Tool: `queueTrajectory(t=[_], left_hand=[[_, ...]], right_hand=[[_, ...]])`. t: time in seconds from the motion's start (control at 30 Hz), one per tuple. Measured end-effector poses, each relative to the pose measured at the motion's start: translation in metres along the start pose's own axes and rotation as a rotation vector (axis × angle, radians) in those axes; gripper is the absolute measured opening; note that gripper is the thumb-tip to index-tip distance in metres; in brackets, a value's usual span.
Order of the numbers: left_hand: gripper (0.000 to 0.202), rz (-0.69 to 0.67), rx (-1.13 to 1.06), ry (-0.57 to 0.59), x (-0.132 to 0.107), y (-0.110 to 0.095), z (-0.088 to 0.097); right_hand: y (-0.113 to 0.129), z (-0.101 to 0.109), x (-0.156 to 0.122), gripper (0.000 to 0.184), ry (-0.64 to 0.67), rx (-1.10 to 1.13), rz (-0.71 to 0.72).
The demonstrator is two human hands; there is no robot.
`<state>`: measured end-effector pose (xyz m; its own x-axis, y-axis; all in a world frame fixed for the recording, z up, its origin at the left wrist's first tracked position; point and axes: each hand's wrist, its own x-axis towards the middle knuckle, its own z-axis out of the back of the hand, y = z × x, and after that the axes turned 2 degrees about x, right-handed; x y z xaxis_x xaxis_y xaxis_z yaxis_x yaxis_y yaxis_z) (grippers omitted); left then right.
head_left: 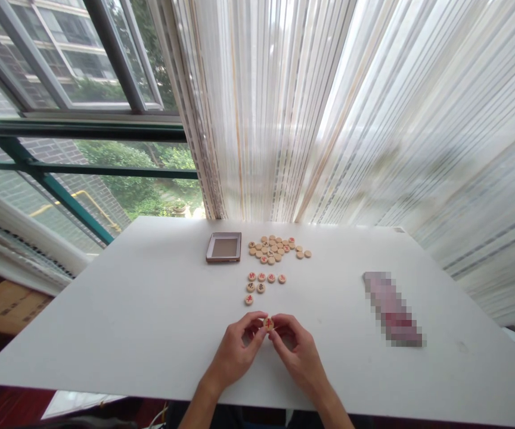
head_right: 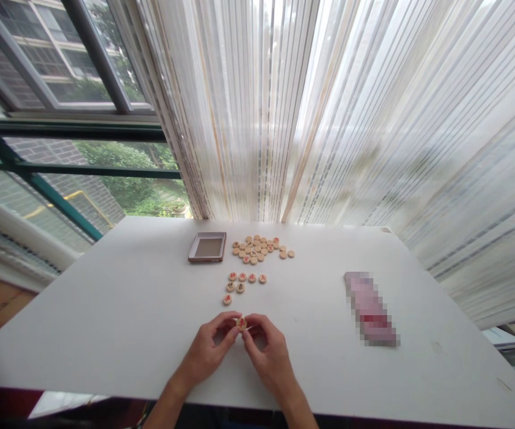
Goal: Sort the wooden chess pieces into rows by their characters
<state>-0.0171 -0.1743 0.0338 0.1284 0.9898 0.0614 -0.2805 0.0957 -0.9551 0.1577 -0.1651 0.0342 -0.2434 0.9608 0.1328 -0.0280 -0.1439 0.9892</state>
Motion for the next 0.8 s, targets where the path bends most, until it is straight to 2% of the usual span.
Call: queueTrajectory(t=[0.23,0.5,0.8], left_hand=[[0.027,0.054,-0.031,-0.001,0.007,-0.009,-0.004],[0.024,0.061,-0.045,-0.094,0.010,-0.005,-0.017],[0.019,0.041,-0.079,-0.083,0.008,-0.005,-0.013]], right_hand=[[-0.003,0.000,0.000,0.019,-0.015,-0.012,0.024],[-0.003,-0.002,-0.002,0.015,-0.034,-0.084,0.081],[-0.007,-0.003,-0.003,0.011,-0.032,-0.186,0.133]])
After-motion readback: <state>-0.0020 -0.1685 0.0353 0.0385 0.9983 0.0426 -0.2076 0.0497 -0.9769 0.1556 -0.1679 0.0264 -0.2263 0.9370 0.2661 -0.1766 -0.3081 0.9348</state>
